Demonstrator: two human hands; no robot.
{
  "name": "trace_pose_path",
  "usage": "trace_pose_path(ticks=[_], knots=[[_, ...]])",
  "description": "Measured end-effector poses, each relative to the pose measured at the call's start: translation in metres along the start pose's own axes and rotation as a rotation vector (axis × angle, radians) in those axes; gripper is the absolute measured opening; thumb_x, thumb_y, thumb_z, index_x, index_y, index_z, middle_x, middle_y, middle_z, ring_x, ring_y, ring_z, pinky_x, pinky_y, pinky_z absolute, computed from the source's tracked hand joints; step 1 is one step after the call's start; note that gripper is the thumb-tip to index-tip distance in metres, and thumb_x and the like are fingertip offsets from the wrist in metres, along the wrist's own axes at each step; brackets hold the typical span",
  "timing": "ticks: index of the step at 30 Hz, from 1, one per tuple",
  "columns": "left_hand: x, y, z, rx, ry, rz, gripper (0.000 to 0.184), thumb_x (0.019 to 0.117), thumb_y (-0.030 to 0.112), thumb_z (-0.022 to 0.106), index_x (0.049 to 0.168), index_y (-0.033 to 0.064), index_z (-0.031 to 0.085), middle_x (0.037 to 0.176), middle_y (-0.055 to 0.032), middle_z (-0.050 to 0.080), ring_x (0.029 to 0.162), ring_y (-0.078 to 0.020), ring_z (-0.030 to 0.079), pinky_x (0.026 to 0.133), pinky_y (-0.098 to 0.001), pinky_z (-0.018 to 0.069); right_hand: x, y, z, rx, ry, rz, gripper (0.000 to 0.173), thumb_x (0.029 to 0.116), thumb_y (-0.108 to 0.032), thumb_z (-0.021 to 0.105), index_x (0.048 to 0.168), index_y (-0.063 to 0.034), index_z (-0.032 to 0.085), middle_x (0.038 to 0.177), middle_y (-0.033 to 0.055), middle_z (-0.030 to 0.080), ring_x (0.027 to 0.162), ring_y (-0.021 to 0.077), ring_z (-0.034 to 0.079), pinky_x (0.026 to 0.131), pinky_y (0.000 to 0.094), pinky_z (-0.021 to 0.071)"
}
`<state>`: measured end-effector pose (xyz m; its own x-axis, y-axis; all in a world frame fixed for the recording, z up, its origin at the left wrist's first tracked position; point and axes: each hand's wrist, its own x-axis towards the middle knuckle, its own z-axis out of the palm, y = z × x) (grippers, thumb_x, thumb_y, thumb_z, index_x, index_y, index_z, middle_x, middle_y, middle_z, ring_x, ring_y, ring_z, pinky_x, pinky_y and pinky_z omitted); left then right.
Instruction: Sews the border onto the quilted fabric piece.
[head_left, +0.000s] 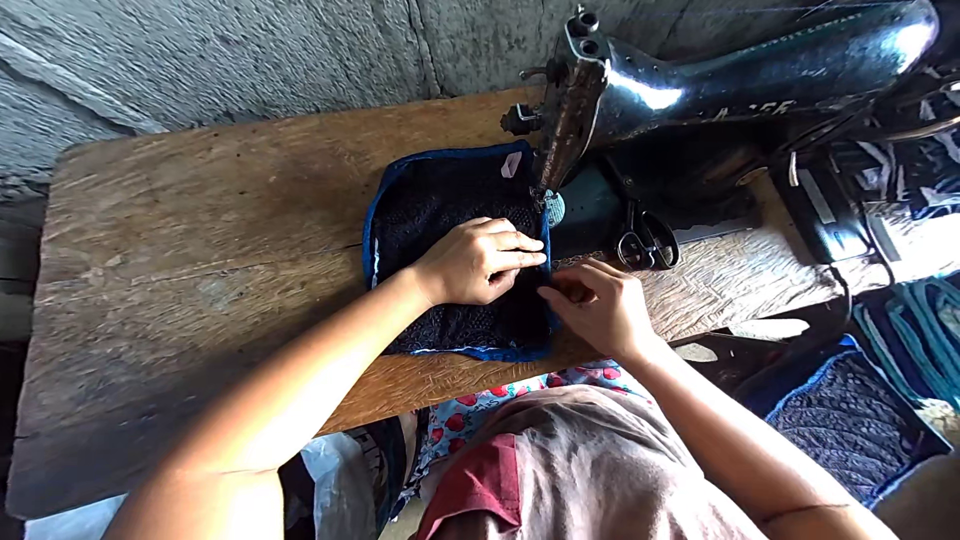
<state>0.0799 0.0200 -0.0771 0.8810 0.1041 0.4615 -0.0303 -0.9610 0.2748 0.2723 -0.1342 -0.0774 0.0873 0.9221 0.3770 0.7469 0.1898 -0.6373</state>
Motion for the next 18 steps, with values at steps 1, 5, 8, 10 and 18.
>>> trace_pose_path(ticks=[1,5,8,10,18], knots=[[0.000,0.000,0.000,0.000,0.002,-0.001,0.035,0.0909,0.012,0.054,0.114,0.0089,0.080,0.119,-0.0093,0.075,0.106,-0.0266,0.070,0.092,-0.0409,0.0537,0.001,-0.004,0.003,-0.021,-0.006,0.037,0.020,0.0892,-0.023,0.074,0.094,-0.0039,0.077,0.083,0.0070,0.072,0.065,0.0143,0.065,0.057,0.0319,0.0544],[-0.002,-0.003,-0.002,0.021,-0.019,0.037,0.035,0.0933,0.013,0.053,0.116,0.0096,0.079,0.119,-0.0100,0.075,0.108,-0.0267,0.070,0.094,-0.0392,0.0531,0.003,-0.008,0.010,-0.050,0.014,0.005,0.009,0.0881,-0.010,0.071,0.089,-0.0031,0.076,0.081,0.0085,0.072,0.065,0.0155,0.068,0.058,0.0302,0.0567],[-0.002,-0.006,-0.006,0.022,-0.054,0.076,0.035,0.0955,0.014,0.052,0.117,0.0114,0.079,0.121,-0.0099,0.075,0.110,-0.0266,0.069,0.095,-0.0378,0.0526,0.002,-0.003,0.011,-0.018,0.021,-0.096,0.011,0.0885,-0.007,0.067,0.090,-0.0011,0.076,0.082,0.0095,0.071,0.065,0.0140,0.066,0.059,0.0265,0.0560],[-0.002,-0.008,-0.008,0.018,-0.069,0.096,0.035,0.0962,0.015,0.051,0.117,0.0120,0.079,0.122,-0.0097,0.075,0.111,-0.0261,0.069,0.096,-0.0362,0.0524,0.003,0.003,0.008,0.034,0.020,-0.135,0.017,0.0895,-0.007,0.063,0.095,-0.0010,0.078,0.085,0.0089,0.072,0.066,0.0101,0.064,0.060,0.0218,0.0542],[-0.006,0.003,-0.002,0.045,-0.041,0.049,0.034,0.0933,0.016,0.052,0.113,0.0099,0.080,0.121,-0.0113,0.074,0.112,-0.0259,0.070,0.099,-0.0381,0.0525,0.018,0.039,-0.015,-0.157,-0.086,-0.445,0.034,0.0935,-0.003,0.053,0.119,-0.0023,0.076,0.130,0.0123,0.069,0.117,0.0292,0.064,0.100,0.0372,0.0514]])
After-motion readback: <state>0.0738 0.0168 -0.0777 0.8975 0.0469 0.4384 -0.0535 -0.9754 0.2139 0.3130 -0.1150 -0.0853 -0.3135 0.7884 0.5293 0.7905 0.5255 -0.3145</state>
